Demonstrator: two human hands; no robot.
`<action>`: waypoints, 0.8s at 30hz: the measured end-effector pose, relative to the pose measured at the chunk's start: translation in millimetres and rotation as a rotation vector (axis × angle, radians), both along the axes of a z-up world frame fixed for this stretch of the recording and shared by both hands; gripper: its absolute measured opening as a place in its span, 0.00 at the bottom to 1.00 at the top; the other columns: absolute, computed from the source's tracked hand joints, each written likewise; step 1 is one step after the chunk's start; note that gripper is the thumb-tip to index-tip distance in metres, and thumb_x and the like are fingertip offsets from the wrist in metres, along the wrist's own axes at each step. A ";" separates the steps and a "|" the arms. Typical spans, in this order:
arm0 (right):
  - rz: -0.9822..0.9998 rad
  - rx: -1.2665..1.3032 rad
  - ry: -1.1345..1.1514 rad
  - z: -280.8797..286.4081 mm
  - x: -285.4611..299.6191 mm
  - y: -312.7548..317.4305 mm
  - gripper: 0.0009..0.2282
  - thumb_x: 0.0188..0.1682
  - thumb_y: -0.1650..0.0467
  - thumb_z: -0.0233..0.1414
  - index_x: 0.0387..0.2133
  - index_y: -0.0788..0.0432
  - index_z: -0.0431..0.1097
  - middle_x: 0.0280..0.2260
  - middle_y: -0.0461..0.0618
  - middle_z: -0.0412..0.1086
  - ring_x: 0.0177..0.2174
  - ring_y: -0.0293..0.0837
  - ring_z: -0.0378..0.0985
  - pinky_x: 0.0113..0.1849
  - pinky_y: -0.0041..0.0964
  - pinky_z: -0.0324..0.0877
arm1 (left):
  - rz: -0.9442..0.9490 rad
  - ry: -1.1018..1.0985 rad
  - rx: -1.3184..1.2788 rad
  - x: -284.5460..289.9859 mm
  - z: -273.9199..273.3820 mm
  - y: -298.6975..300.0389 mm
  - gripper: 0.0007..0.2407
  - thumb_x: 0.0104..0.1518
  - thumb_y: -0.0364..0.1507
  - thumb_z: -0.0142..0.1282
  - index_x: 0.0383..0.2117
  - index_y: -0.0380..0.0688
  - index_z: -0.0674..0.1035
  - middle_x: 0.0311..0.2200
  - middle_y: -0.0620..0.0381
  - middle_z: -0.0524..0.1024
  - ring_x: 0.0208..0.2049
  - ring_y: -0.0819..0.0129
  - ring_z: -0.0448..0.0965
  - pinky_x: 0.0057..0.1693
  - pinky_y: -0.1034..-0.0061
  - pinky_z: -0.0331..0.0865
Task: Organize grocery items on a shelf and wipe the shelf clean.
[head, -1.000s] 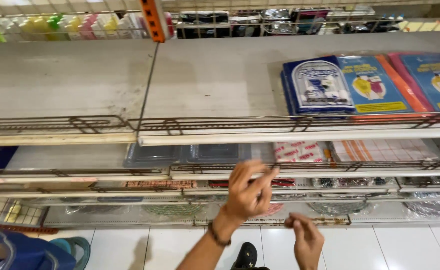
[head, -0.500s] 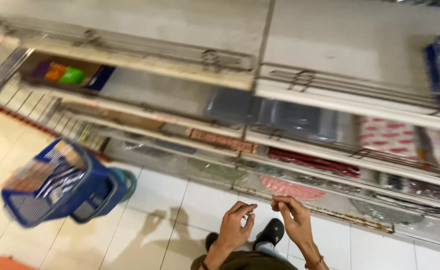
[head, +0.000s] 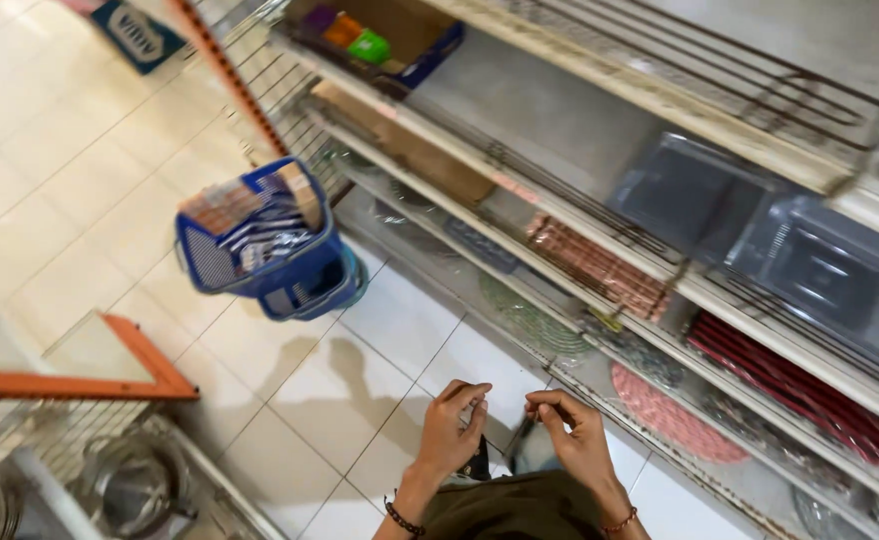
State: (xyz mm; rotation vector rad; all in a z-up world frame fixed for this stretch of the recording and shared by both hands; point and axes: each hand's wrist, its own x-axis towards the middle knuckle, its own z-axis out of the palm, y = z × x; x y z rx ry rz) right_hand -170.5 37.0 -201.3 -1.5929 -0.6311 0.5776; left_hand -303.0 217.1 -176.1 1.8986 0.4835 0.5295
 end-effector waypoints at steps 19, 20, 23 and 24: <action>0.481 -0.150 0.108 -1.1 41.6 264.5 0.09 0.53 0.76 0.49 0.39 0.65 0.77 0.33 0.51 0.80 0.36 0.40 0.85 0.41 0.35 0.79 | 0.467 0.020 -0.155 -24.2 -18.4 156.6 0.10 0.56 0.21 0.57 0.43 0.37 0.82 0.31 0.48 0.79 0.30 0.60 0.82 0.41 0.72 0.76; 0.514 -0.134 0.121 0.7 45.7 281.6 0.09 0.52 0.77 0.49 0.40 0.66 0.77 0.33 0.51 0.80 0.35 0.40 0.83 0.40 0.34 0.78 | 0.479 0.015 -0.096 -20.4 -18.3 171.8 0.10 0.55 0.21 0.57 0.43 0.37 0.82 0.32 0.48 0.79 0.31 0.60 0.81 0.40 0.72 0.76; 0.580 -0.116 0.103 6.3 59.3 330.2 0.09 0.53 0.77 0.49 0.39 0.66 0.78 0.32 0.52 0.79 0.34 0.40 0.80 0.38 0.34 0.76 | 0.510 0.015 -0.022 -6.4 -12.1 220.2 0.09 0.56 0.22 0.58 0.42 0.37 0.82 0.32 0.48 0.80 0.31 0.60 0.81 0.40 0.72 0.75; 0.603 -0.115 0.074 7.7 63.7 344.2 0.08 0.53 0.77 0.50 0.39 0.66 0.78 0.32 0.53 0.79 0.33 0.40 0.79 0.36 0.34 0.74 | 0.520 0.020 -0.011 -1.7 -9.5 235.1 0.09 0.56 0.22 0.58 0.42 0.37 0.83 0.32 0.48 0.81 0.30 0.61 0.81 0.40 0.72 0.75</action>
